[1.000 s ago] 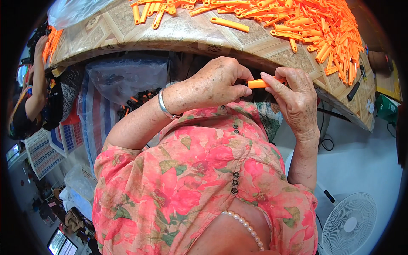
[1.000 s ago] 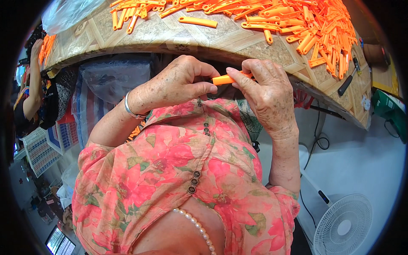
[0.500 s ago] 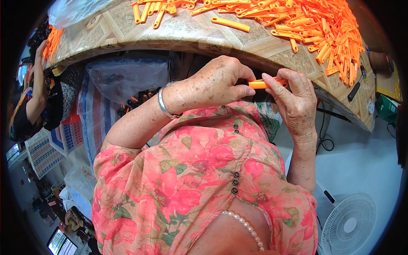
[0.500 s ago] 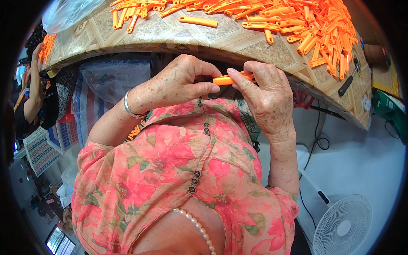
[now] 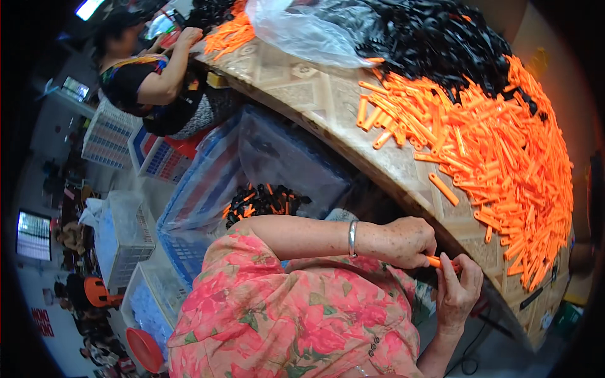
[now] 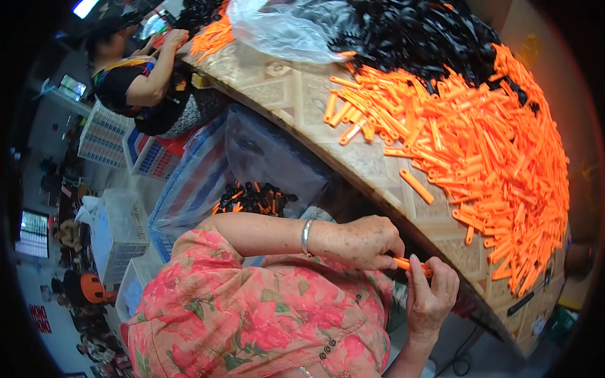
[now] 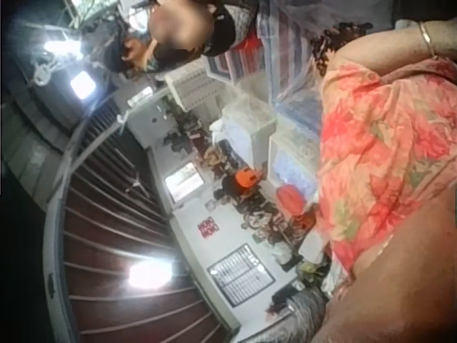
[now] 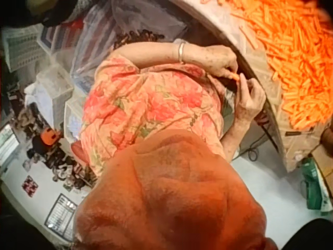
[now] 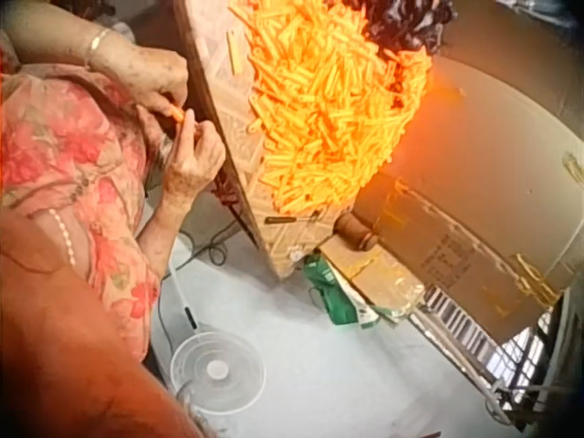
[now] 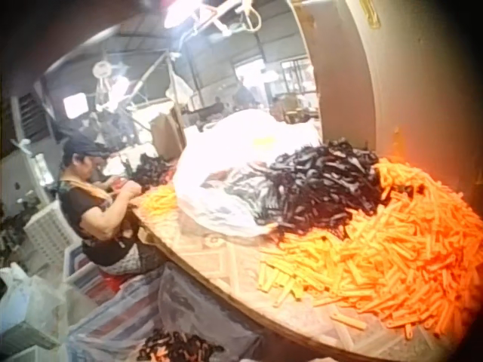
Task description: The person assembles small orange plastic tubes into black plastic holders using a hammer. They repeatedly pick up a tube, insert it into a holder, and strike it with a hammer to secure it, then place the finished unit on the table.
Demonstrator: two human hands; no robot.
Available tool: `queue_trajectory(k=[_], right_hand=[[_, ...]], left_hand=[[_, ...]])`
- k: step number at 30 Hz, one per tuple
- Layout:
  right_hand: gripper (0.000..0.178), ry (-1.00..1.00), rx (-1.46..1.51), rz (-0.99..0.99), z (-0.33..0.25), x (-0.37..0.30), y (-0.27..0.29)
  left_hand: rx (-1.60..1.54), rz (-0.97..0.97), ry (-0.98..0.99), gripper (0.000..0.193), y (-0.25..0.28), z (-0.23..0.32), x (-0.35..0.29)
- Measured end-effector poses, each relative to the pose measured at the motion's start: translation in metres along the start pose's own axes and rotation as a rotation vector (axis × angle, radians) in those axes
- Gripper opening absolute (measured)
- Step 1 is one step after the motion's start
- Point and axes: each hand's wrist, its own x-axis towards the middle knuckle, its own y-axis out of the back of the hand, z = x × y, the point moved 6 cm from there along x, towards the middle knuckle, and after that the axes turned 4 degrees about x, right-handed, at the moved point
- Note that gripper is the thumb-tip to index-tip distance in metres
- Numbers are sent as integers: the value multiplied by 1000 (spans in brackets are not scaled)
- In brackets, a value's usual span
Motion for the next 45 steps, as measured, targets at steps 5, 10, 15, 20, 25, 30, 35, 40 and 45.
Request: queue_trajectory(k=[5,10,15,20,25,30,35,40,45], right_hand=[[37,73,-32,1,-8,-2,-6],[30,102,32,15,-10,-1,-5],[25,125,25,12,-15,-9,-1],[24,148,-18,-3,-19,-16,3],[25,139,-38,-18,-22,-23,6],[27,132,38,29,-25,-30,8],[28,153,36,83,-31,-36,14],[26,179,50,114,-38,-40,23],[26,176,115,127,-45,-42,29]], left_hand=[[-63,46,-55,19,-4,1,-1],[-168,-48,3,21,-11,3,-1],[-269,-111,42,21,-18,6,-5],[-207,-71,17,18,-27,10,-7],[-187,-52,-30,15,-32,13,-8],[-165,-59,-50,15,-35,19,-11],[-200,-93,-33,14,-36,27,-15],[-194,-95,-95,12,-32,41,-25],[-143,-91,-96,17,-30,48,-33]])
